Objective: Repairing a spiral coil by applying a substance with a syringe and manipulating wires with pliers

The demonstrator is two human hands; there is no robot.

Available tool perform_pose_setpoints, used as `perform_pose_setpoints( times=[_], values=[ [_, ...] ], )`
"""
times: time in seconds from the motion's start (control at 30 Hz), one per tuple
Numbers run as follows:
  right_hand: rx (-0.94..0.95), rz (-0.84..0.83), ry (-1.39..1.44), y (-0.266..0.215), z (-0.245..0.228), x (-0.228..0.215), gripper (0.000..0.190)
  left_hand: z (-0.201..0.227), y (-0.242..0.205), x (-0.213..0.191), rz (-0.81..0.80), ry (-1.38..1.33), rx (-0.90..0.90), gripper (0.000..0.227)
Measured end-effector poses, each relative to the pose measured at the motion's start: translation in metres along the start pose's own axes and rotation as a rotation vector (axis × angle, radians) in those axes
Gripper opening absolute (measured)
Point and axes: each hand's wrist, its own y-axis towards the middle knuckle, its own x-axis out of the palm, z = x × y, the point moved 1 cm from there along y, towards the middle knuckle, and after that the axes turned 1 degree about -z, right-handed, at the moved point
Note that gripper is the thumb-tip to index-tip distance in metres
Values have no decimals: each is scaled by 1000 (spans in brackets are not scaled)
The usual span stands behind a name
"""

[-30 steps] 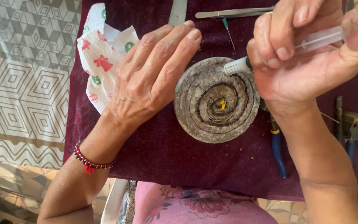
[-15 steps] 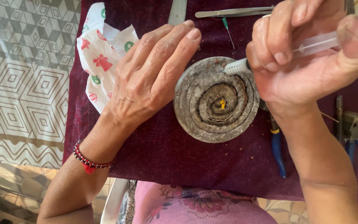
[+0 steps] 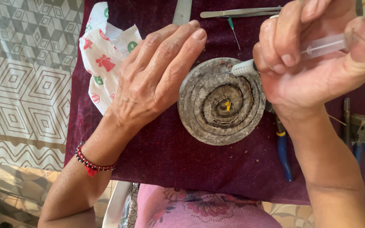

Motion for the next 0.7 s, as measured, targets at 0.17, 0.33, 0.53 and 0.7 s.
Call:
perform_pose_setpoints(
  times=[0.17, 0.33, 0.53, 0.7],
  values=[
    [15, 7, -5, 1, 0, 2, 34, 0, 0, 0, 1, 0, -4, 23],
    [-19, 1, -40, -1, -3, 3, 32, 0, 0, 1, 9, -1, 2, 24],
    [-26, 42, 80, -1, 2, -5, 34, 0, 0, 0, 19, -15, -5, 24],
    [-273, 147, -27, -14, -2, -41, 30, 0, -3, 4, 54, -49, -28, 27]
  ],
)
